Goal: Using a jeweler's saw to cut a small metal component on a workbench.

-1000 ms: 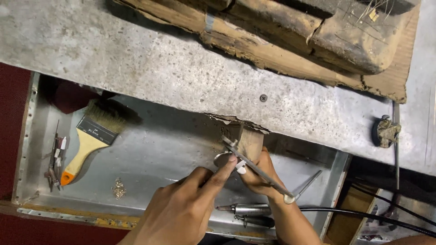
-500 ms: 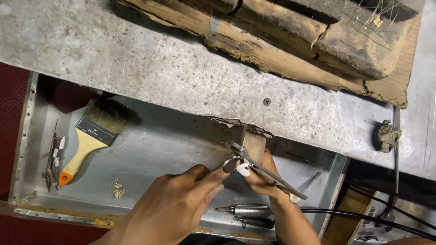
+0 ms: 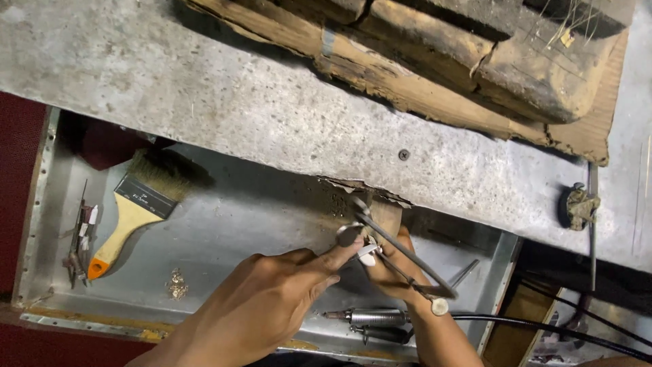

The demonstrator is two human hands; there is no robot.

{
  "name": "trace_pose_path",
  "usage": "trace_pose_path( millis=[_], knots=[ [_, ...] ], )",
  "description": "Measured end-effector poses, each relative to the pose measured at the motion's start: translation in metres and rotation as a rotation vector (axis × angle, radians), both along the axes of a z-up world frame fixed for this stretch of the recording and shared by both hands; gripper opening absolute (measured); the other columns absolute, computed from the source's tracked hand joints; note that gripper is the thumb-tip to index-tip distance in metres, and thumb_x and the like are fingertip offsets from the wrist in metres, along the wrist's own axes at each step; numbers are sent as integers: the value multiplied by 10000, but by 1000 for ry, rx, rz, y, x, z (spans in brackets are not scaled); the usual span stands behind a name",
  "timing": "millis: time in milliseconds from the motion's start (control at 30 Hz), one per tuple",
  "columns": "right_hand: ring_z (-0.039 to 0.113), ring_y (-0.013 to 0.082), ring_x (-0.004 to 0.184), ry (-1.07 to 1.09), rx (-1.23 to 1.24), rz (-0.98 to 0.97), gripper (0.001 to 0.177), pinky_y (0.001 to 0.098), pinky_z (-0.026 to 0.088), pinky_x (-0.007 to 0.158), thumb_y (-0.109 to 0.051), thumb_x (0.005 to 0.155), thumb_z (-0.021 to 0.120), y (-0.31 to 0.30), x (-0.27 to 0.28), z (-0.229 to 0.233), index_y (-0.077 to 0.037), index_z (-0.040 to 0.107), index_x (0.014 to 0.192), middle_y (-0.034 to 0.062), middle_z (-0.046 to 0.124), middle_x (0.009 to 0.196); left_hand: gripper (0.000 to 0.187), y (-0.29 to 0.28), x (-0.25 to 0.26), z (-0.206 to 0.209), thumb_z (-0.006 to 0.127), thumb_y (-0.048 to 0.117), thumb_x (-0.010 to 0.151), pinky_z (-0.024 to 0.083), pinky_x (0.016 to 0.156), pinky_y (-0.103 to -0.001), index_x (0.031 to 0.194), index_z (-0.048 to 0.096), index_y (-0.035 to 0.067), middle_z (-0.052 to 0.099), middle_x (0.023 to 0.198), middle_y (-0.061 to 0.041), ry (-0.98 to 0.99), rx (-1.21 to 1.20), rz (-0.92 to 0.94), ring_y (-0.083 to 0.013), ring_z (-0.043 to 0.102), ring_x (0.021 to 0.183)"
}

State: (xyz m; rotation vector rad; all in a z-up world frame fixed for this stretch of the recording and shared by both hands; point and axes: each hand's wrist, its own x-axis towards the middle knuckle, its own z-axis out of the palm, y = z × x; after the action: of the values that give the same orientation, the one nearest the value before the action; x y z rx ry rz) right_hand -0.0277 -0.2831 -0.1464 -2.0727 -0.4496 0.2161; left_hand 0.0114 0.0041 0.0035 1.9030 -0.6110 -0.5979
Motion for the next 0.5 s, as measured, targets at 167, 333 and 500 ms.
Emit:
trace_pose_path(
  millis=[167,333,500],
  knots=[
    [585,260,583,274,-461,-240,256,376,378,859,-150,801,543,-34,-42,-70,-181,523,548,30,571,505,691,-1,-2,-9,579,128,980,539,478,-489,1625,376,269,738,922,-124,11,134,-44,-363,706,575],
    [367,71,438,53,-90,-181,337,296,291,452,-160,918,556,-2,-16,-4,-157,444,599,-36,423,507,542,-3,-8,-12,592,143,979,513,355,-493,1514,539,210,728,944,-140,-23,129,-13,-340,657,439],
    [286,92,514,-17,-37,-103,424,312,249,511,-175,896,560,8,9,2,-185,262,595,-62,275,577,677,-4,-1,-5,632,123,956,590,501,-458,1586,422,253,741,1116,-120,-68,143,-27,-333,721,583]
  ],
)
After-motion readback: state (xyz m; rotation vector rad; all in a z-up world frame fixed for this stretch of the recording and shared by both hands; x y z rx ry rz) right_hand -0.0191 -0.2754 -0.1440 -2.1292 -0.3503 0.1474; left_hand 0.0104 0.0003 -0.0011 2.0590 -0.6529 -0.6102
